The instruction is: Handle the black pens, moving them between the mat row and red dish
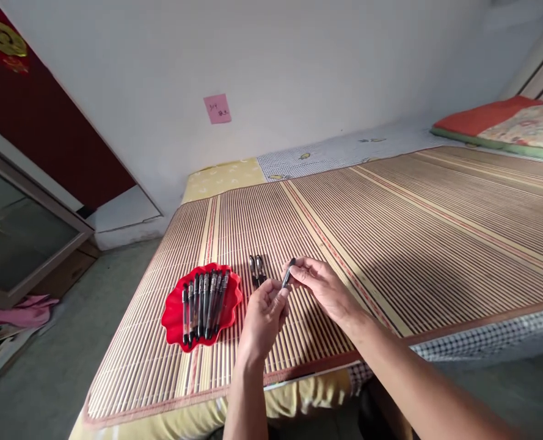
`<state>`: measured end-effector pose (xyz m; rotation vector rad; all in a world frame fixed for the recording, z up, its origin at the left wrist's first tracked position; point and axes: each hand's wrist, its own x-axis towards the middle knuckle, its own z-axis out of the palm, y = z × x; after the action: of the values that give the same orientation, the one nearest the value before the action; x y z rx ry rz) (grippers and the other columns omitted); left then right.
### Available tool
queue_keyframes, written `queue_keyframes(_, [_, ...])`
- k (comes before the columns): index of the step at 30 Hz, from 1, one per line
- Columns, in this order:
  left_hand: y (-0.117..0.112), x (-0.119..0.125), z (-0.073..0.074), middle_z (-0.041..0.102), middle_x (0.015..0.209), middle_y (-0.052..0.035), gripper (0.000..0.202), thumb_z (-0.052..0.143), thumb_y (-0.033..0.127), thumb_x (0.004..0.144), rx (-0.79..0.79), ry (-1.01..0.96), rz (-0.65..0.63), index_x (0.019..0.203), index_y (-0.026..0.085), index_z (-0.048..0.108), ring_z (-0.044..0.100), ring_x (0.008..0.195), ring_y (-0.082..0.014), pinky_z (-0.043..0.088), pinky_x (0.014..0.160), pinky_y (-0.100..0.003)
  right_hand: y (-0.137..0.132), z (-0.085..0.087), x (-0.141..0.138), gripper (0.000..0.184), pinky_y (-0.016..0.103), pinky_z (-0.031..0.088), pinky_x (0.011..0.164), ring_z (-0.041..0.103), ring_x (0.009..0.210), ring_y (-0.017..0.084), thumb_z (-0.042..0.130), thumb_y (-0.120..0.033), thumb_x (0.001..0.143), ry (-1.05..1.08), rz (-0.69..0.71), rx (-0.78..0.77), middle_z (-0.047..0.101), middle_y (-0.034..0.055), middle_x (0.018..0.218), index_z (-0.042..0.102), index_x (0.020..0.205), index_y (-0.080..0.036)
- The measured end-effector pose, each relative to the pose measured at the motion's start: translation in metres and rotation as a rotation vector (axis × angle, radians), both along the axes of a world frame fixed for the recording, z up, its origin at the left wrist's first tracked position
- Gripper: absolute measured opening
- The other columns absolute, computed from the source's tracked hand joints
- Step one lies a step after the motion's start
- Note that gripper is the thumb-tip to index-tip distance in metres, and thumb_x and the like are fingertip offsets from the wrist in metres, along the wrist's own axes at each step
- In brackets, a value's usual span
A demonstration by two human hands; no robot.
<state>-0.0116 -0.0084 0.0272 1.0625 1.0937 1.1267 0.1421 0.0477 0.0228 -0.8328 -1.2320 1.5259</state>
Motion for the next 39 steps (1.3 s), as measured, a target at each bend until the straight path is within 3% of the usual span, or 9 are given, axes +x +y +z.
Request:
queue_keyframes(5, [-0.003,0.007,0.005,0.046,0.058,0.0077,0.042,0.067,0.058,0.089,-0.042,-0.017,-0.087,0.091,0.017,0.060,0.032,0.049,-0.0064,0.023,0.048,-0.020,0.004,-0.007,-0.001,0.041,0.030,0.054,0.075,0.061,0.075,0.015,0.084,-0.057,0.077,0.031,-0.109,-0.011,0.065,0.0013,0.082,0.070,0.085,-0.019])
queue_keyframes(16, [-0.005,0.008,0.009,0.041,0.055,0.0083,0.032,0.054,0.051,0.096,-0.030,0.150,-0.098,0.088,0.021,0.057,0.029,0.048,-0.0093,0.022,0.048,-0.023,0.010,-0.013,0.006,0.040,0.031,0.055,0.073,0.062,0.075,0.015,0.083,-0.056,0.079,-0.009,-0.054,-0.045,0.066,0.0021,0.083,0.066,0.083,-0.020])
queue_keyframes(18, [-0.009,0.005,0.015,0.044,0.057,0.0059,0.028,0.051,0.043,0.098,-0.005,0.363,-0.017,0.081,0.021,0.055,0.035,0.051,-0.0106,0.025,0.050,-0.023,0.023,-0.012,0.024,0.038,0.032,0.055,0.068,0.063,0.073,0.016,0.082,-0.055,0.080,-0.025,-0.140,-0.052,0.067,0.0041,0.083,0.065,0.082,-0.021])
queue_keyframes(20, [-0.013,-0.002,0.020,0.047,0.060,0.0038,0.030,0.051,0.039,0.099,0.014,0.526,0.088,0.075,0.021,0.053,0.039,0.054,-0.0113,0.027,0.051,-0.024,0.041,-0.009,0.051,0.042,0.031,0.053,0.060,0.059,0.066,0.016,0.082,-0.057,0.079,0.062,-0.378,-0.011,0.063,0.0032,0.073,0.058,0.072,-0.023])
queue_keyframes(24, [-0.013,-0.025,0.020,0.055,0.067,0.0024,0.030,0.053,0.046,0.099,-0.005,0.333,0.245,0.089,0.020,0.062,0.042,0.052,-0.0107,0.030,0.048,-0.022,0.060,-0.009,0.090,0.043,0.033,0.055,0.060,0.063,0.069,0.018,0.087,-0.056,0.073,0.139,-0.610,0.047,0.065,0.0034,0.074,0.057,0.073,-0.024])
queue_keyframes(28, [-0.008,-0.044,0.017,0.059,0.073,0.0011,0.037,0.068,0.052,0.090,0.115,0.042,0.429,0.100,0.016,0.070,0.046,0.054,-0.0079,0.033,0.047,-0.020,0.050,-0.015,0.071,0.042,0.029,0.054,0.058,0.065,0.068,0.016,0.090,-0.055,0.069,-0.018,-0.409,-0.028,0.071,0.0044,0.079,0.070,0.084,-0.021])
queue_keyframes(32, [-0.006,-0.054,0.016,0.053,0.063,0.0036,0.040,0.073,0.052,0.088,0.155,-0.043,0.477,0.100,0.014,0.074,0.038,0.048,-0.0057,0.028,0.044,-0.020,0.060,-0.016,0.031,0.050,0.025,0.047,0.052,0.063,0.062,0.014,0.086,-0.059,0.070,-0.231,-0.211,0.052,0.070,0.0023,0.076,0.073,0.095,-0.018])
queue_keyframes(35, [-0.007,-0.055,0.017,0.052,0.062,0.0038,0.040,0.073,0.052,0.088,0.147,-0.046,0.475,0.101,0.014,0.075,0.038,0.047,-0.0053,0.027,0.043,-0.020,0.083,-0.015,0.007,0.044,0.026,0.046,0.052,0.061,0.058,0.013,0.082,-0.057,0.076,-0.616,-0.070,0.114,0.070,0.0030,0.075,0.069,0.085,-0.016])
queue_keyframes(39, [-0.007,-0.053,0.018,0.052,0.062,0.0041,0.040,0.076,0.052,0.086,0.131,-0.052,0.436,0.100,0.014,0.074,0.038,0.048,-0.0053,0.028,0.045,-0.019,0.105,-0.015,-0.022,0.028,0.028,0.044,0.055,0.063,0.062,0.016,0.083,-0.039,0.077,-1.063,-0.077,0.204,0.071,0.0044,0.077,0.066,0.080,-0.017])
